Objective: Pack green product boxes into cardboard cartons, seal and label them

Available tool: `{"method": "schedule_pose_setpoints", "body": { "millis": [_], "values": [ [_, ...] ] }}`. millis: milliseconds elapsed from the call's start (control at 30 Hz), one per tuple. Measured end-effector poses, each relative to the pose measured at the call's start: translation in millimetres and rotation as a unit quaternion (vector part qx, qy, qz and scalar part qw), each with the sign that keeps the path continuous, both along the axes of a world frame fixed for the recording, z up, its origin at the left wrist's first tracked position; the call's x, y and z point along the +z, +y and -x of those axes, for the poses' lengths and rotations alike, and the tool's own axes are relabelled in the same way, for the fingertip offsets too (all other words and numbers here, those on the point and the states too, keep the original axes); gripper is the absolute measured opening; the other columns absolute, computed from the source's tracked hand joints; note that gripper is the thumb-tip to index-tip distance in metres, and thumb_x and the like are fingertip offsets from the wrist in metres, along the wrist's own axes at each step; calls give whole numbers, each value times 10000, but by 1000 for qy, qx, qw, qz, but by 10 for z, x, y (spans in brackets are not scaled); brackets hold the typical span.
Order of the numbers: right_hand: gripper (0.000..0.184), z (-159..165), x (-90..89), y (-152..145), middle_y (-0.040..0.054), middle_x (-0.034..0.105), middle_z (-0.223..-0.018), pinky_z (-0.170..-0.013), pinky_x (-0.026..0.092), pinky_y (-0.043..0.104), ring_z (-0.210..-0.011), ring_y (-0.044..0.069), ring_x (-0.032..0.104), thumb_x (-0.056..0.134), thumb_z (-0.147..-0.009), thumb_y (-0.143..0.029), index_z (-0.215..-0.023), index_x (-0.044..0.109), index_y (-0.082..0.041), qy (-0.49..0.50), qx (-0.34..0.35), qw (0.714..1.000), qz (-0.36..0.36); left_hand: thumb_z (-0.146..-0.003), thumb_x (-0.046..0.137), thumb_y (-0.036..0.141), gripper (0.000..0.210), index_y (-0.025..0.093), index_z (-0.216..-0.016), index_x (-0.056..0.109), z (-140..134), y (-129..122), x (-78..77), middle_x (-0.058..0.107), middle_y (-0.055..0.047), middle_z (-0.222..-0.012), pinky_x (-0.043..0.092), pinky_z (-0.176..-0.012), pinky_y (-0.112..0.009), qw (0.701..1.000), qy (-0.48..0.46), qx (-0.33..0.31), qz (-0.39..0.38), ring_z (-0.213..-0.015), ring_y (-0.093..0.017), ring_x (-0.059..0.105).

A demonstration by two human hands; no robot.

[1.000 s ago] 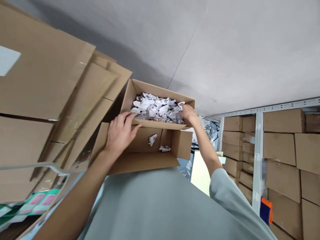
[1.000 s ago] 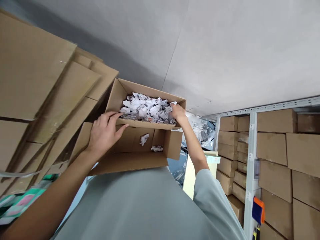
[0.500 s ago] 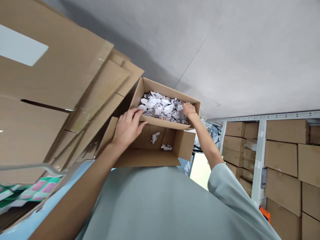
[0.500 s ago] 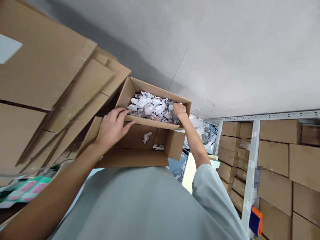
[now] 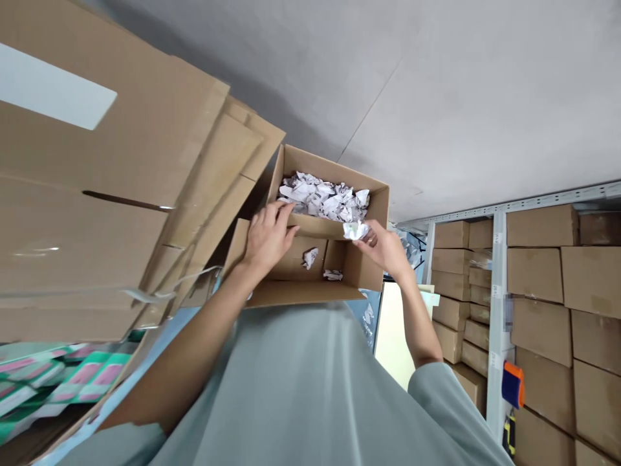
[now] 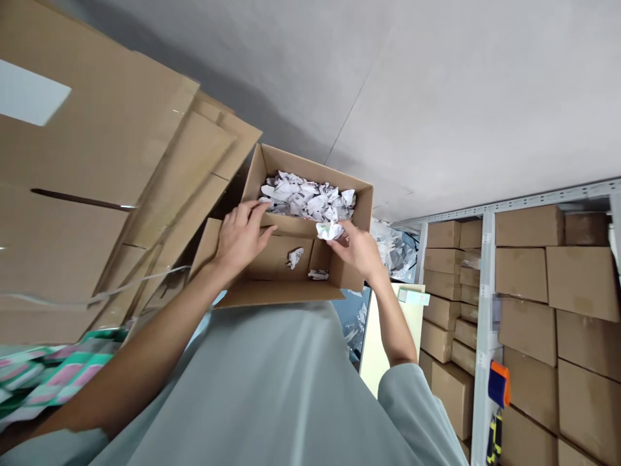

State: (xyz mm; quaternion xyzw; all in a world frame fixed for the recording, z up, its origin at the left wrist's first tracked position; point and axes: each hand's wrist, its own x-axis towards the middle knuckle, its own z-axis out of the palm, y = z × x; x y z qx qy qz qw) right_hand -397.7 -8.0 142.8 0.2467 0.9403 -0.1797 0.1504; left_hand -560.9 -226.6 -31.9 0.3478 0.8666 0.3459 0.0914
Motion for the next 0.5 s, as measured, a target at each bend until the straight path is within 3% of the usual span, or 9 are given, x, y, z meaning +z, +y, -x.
{"method": "schedule_pose_setpoints", "body": {
  "millis": [233,400,500],
  "values": [
    [430,-68,-438,-697,2,882,-1084,-851,587,323,-1061,287,845,756,-1058,-338,-1473,645,-336,-62,24,996,65,-1056,501,250,619,195,-1671,520,87,-94,132,588,-195,-1646,454,-1302,-526,995,-38,-25,-89,-1555,-354,557],
    [428,119,-662,-979,35,871,-1192,-889,587,347,-1141,305,830,712,-1091,-361,-1509,627,-320,-93,64,991,73,-1125,418,323,591,246,-1707,487,64,-314,305,523,-148,-1752,415,-1366,-510,992,-23,3,-128,-1663,-296,468],
    [454,230,-831,-1064,57,866,-1228,-905,592,349,-1162,310,823,723,-1092,-383,-1528,626,-302,-95,88,989,76,-1130,412,330,569,239,-1680,528,20,-461,410,558,-146,-1732,431,-1362,-511,991,-19,24,-130,-1644,-288,501]
  ]
}}
